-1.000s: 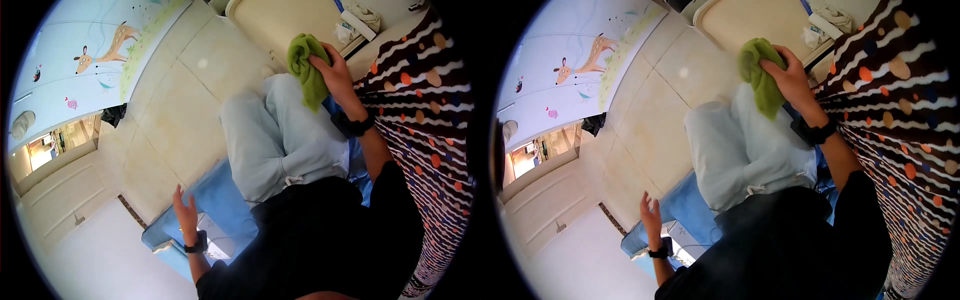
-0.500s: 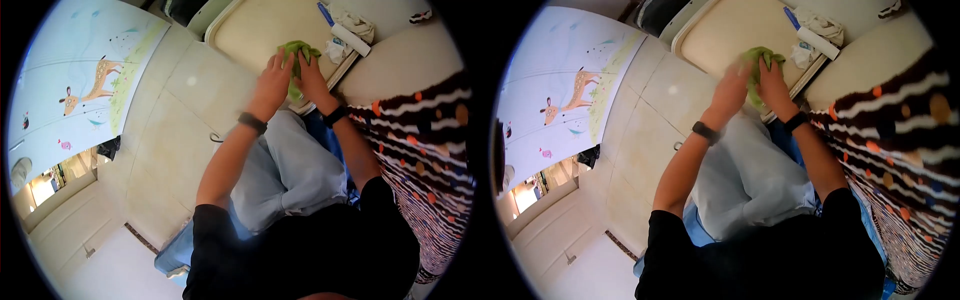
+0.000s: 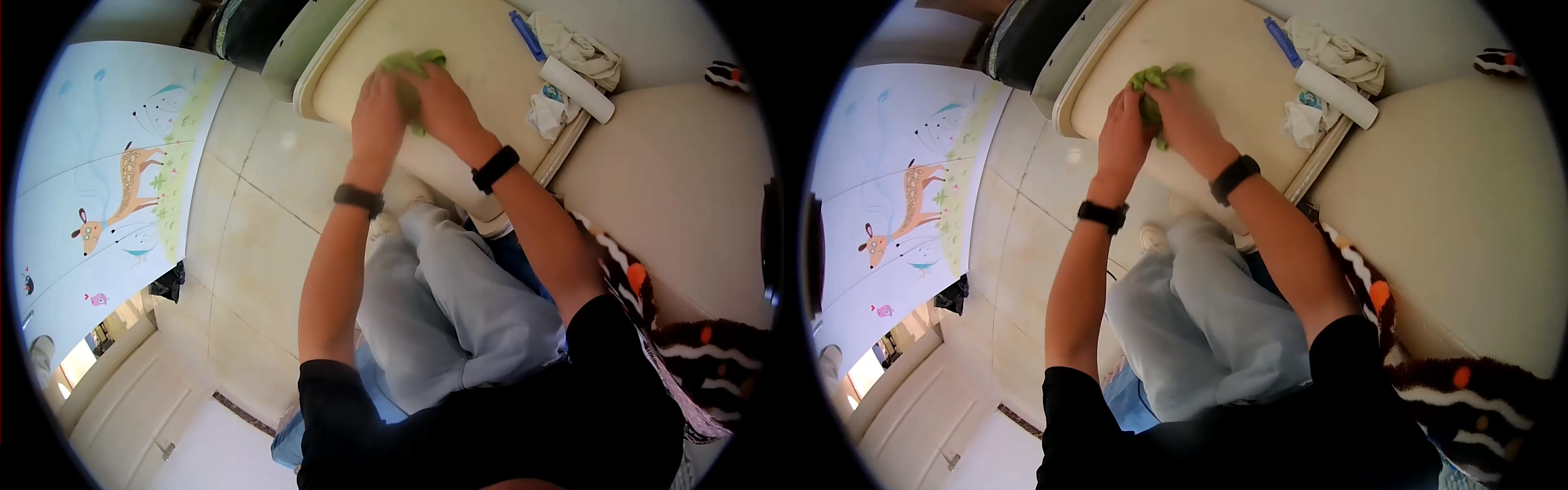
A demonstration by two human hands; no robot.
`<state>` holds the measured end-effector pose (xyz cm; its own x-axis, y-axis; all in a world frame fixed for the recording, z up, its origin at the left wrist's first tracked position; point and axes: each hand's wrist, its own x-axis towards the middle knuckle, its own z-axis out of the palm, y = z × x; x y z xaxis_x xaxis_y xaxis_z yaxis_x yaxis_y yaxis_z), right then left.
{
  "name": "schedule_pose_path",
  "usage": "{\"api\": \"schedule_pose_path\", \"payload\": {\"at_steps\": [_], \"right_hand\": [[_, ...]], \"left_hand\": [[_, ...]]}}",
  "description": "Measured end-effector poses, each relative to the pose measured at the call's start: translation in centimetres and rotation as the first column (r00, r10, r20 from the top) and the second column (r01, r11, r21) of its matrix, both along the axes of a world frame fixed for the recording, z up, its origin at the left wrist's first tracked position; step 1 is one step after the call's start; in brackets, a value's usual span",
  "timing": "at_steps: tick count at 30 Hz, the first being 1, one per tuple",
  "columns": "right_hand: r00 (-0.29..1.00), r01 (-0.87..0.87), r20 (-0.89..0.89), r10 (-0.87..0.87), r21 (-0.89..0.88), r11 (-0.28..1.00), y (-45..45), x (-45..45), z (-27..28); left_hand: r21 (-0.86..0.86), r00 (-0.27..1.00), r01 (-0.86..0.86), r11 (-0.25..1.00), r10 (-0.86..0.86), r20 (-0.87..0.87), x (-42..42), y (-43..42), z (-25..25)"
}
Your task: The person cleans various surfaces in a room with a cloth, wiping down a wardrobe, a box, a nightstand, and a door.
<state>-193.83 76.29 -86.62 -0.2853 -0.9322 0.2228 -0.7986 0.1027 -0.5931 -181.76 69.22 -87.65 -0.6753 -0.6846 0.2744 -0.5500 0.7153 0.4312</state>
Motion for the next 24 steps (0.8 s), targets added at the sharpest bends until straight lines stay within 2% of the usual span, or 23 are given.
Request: {"api": "schedule_pose_path", "payload": {"at_steps": [2,5,9,11,13,18,21,24], "right_hand": [[0.996,0.071,-0.059,-0.070,0.027,0.997,-1.0,-1.0,0.4],[0.989,0.149,-0.043,-0.144,0.136,0.979,-0.3,-2.1,2.3],[0.936,0.322,-0.216,-0.276,0.216,0.922,3.1,-3.2,1.2],[0.933,0.300,-0.281,-0.223,0.272,0.914,6.2,-2.8,1.7],[0.962,0.227,-0.221,-0.161,0.315,0.922,9.3,-2.1,2.3],[0.994,0.061,-0.104,-0.017,0.431,0.900,10.7,1.5,4.4],[0.984,0.014,-0.175,0.042,0.303,0.953,9.0,3.5,2.3],[0.977,-0.028,-0.200,0.079,0.245,0.969,5.3,5.7,1.7]], "left_hand": [[-0.039,0.999,0.032,0.999,-0.033,-0.019,-1.8,-1.3,0.4],[0.019,0.993,0.054,0.998,-0.056,0.104,-4.4,-1.6,1.3],[0.073,0.983,0.096,0.993,-0.106,0.147,-6.9,1.7,0.6],[0.076,0.979,0.154,0.985,-0.162,0.125,-6.4,4.5,0.7],[0.084,0.978,0.205,0.975,-0.207,0.017,-4.6,7.0,1.0],[0.136,0.989,0.146,0.980,-0.150,0.015,0.3,9.6,1.5],[0.139,0.995,0.098,0.986,-0.101,0.020,3.1,8.2,1.3],[0.020,0.995,0.001,1.000,-0.003,0.096,5.2,5.8,1.6]]}}
